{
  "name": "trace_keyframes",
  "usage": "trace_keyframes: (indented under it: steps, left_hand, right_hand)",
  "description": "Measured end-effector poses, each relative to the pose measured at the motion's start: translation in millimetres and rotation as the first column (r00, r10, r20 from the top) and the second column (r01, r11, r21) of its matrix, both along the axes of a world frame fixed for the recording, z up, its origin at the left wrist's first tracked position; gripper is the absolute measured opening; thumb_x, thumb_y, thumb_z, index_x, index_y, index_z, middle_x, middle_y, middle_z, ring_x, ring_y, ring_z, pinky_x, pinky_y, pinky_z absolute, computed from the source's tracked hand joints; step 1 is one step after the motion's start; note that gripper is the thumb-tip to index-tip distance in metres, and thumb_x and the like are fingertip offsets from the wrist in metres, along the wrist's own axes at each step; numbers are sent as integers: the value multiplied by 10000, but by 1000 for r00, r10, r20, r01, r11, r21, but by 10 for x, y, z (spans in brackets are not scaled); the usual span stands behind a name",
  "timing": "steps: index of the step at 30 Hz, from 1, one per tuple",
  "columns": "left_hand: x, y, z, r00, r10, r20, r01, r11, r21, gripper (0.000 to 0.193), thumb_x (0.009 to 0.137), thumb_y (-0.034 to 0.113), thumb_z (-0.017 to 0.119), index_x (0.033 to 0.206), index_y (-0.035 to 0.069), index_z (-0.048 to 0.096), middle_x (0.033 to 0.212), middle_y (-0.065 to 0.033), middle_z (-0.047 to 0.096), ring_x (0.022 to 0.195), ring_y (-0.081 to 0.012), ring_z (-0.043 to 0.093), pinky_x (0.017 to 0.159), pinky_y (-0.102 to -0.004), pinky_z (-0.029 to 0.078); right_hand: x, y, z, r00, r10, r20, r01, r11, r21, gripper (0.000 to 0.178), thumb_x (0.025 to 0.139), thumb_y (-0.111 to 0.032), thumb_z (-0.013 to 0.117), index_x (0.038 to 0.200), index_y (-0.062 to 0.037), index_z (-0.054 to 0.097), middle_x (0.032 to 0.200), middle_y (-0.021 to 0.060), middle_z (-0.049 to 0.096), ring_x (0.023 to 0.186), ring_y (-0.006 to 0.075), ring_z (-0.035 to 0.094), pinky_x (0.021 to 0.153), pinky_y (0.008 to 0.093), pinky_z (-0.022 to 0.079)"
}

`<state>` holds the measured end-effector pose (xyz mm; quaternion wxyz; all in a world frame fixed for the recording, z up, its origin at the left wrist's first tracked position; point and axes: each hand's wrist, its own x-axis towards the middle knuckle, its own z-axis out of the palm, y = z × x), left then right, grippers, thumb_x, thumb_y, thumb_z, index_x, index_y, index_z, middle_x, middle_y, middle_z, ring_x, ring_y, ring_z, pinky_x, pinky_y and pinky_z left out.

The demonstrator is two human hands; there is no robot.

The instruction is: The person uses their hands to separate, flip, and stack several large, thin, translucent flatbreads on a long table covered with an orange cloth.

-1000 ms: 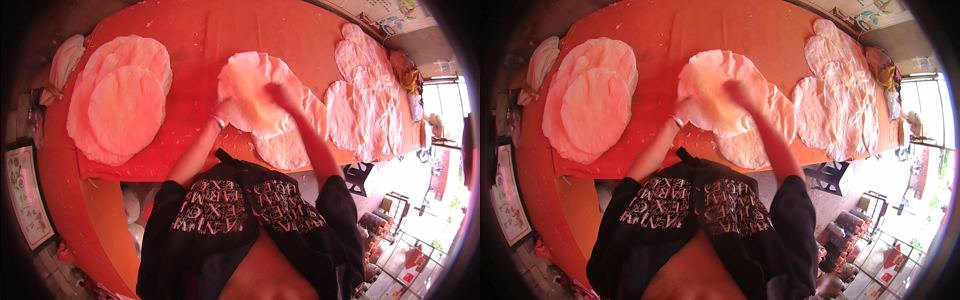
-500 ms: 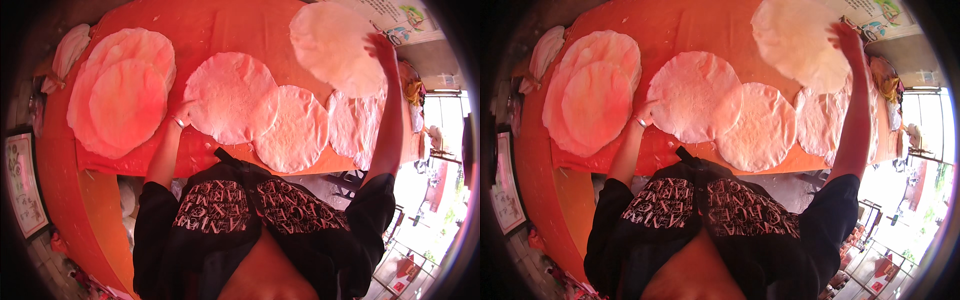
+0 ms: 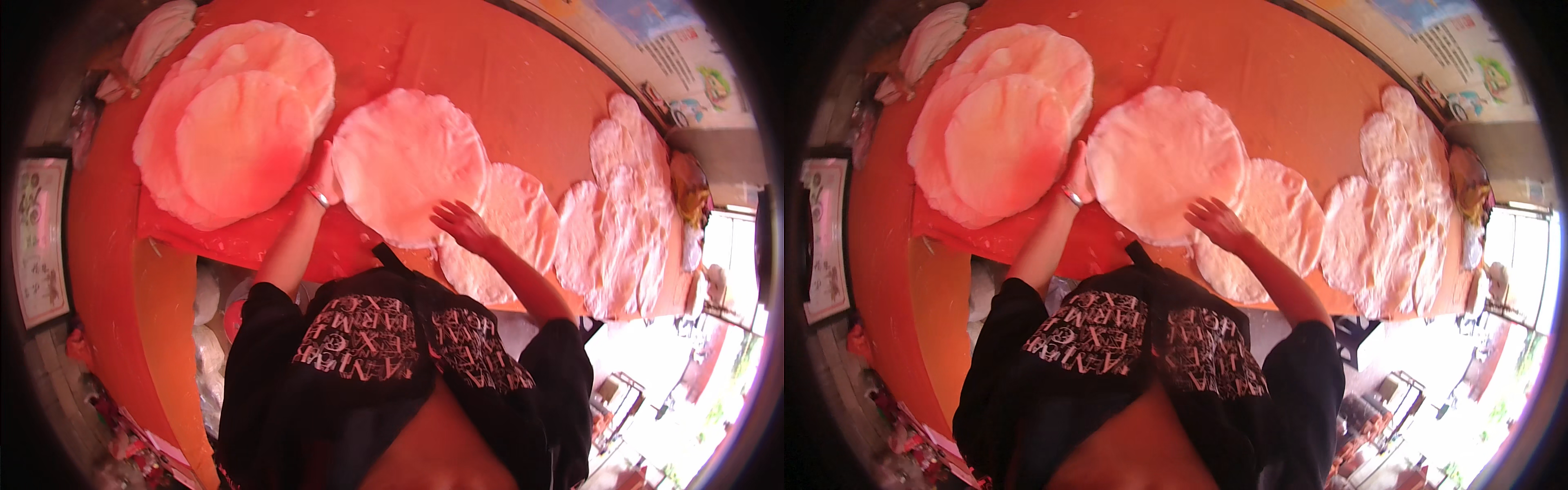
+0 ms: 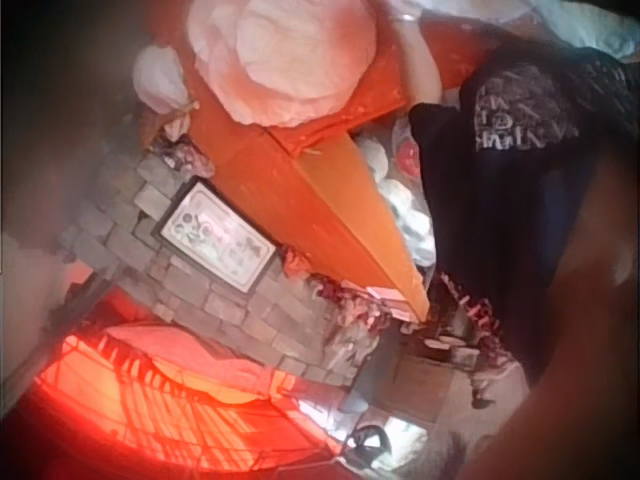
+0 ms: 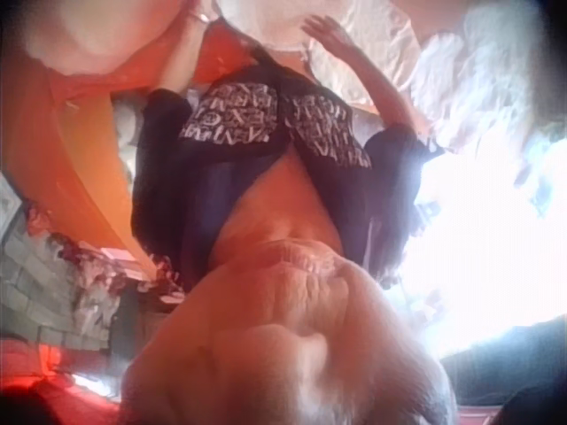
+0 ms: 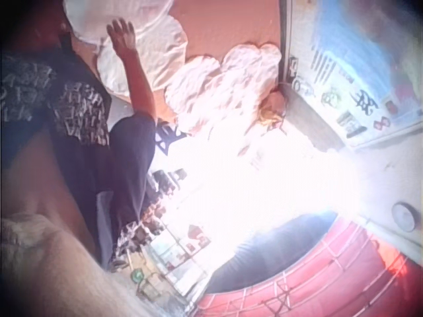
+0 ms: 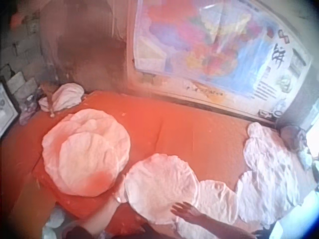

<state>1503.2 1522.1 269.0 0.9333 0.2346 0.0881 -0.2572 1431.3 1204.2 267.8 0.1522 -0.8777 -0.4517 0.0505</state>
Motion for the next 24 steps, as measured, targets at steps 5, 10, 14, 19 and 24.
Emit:
trace_keyframes:
  steps: [5,10,14,19,24]
  left_hand:
    - [164,46,37,997,-81,-7,81,992,97,538,801,156,543,1287,82,324,1262,-51,418,1168,-190,388,982,-344,310]
    - [1021,115,494,942,-218,255,113,922,372,487,762,98,601,1213,53,421,1175,-70,499,1093,-189,470,940,-335,373]
    - [1560,993,781,946,84,312,-230,854,467,467,787,214,587,1194,54,424,1174,-71,485,1056,-182,481,875,-316,409]
    - [1475,2203,556,760,515,396,-630,733,256,491,812,337,557,1182,48,414,1188,-91,458,1007,-188,497,799,-314,449]
    - [784,2562,-401,729,671,-137,-333,522,785,473,842,354,502,1131,-10,418,1169,-126,458,1071,-251,459,884,-418,414]
  right_hand:
    - [-123,-32,304,984,-176,-39,169,975,-145,507,743,-176,581,1217,-83,427,1272,164,388,1201,332,332,968,453,280]
    - [-193,-252,150,846,-511,-154,512,858,-40,586,785,-298,582,1267,-53,358,1298,239,312,1204,401,286,971,458,275]
    - [-247,-379,-47,779,-605,-167,613,790,-3,545,807,-290,554,1247,-21,378,1290,258,313,1201,420,275,972,458,276]
    - [-414,-480,-322,773,-625,-109,624,780,-46,554,809,-306,546,1247,-14,372,1308,255,285,1216,419,245,981,459,256]
    - [-410,-125,-125,669,-727,-156,663,678,-316,799,762,-484,537,1309,5,220,1358,282,116,1255,453,71,1000,536,122]
